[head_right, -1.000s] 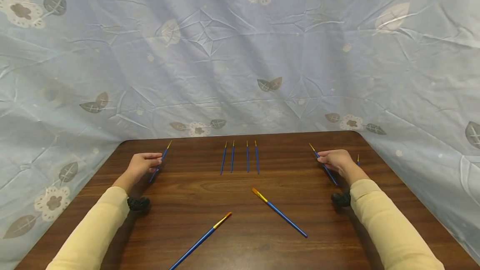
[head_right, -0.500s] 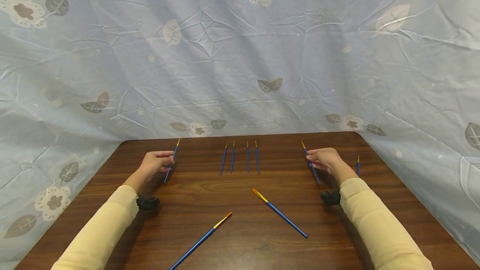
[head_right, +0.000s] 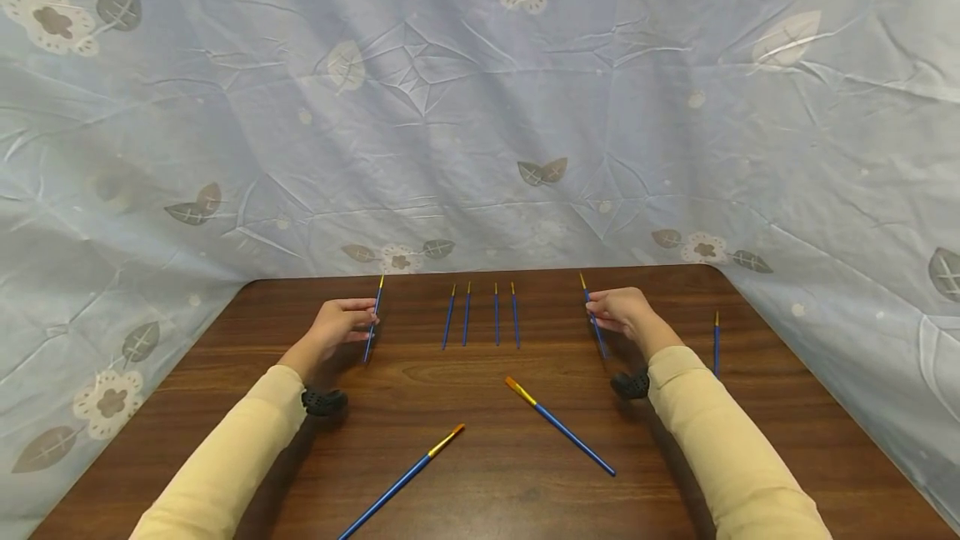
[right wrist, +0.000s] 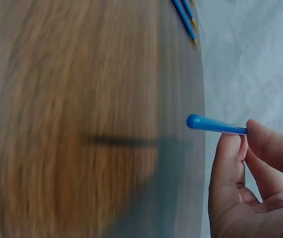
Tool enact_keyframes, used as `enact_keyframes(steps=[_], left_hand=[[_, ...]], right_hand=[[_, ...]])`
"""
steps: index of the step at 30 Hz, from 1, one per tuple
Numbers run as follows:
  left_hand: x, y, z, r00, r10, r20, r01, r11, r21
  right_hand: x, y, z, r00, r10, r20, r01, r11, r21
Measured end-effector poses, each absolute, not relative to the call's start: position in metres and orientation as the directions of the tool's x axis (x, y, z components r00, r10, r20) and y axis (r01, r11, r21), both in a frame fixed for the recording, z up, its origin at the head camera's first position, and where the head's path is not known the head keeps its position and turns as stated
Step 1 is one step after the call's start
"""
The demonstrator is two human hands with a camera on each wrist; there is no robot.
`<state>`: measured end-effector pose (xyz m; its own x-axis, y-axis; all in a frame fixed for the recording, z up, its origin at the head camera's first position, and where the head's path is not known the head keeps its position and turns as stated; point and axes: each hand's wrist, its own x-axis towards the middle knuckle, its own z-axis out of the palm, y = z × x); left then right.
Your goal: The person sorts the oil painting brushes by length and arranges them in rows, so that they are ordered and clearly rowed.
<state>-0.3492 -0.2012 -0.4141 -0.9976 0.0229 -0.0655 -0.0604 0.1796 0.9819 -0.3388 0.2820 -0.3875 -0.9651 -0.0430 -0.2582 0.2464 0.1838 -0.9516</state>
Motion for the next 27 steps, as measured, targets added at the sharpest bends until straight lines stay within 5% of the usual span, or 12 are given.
enact_keyframes(steps=[12, 27], left_hand=[[-0.358, -0.16, -0.417, -0.997, 0.023, -0.08, -0.077, 0.104, 0.992], [-0.37, -0.126, -0.421, -0.996, -0.035, -0.081, -0.084, 0.079, 0.993]], right_hand=[[-0.354, 0.256, -0.391, -0.965, -0.047, -0.259, 0.254, 0.085, -0.963], [-0.374, 0.224, -0.393, -0.961, 0.007, -0.277, 0.275, 0.147, -0.95]])
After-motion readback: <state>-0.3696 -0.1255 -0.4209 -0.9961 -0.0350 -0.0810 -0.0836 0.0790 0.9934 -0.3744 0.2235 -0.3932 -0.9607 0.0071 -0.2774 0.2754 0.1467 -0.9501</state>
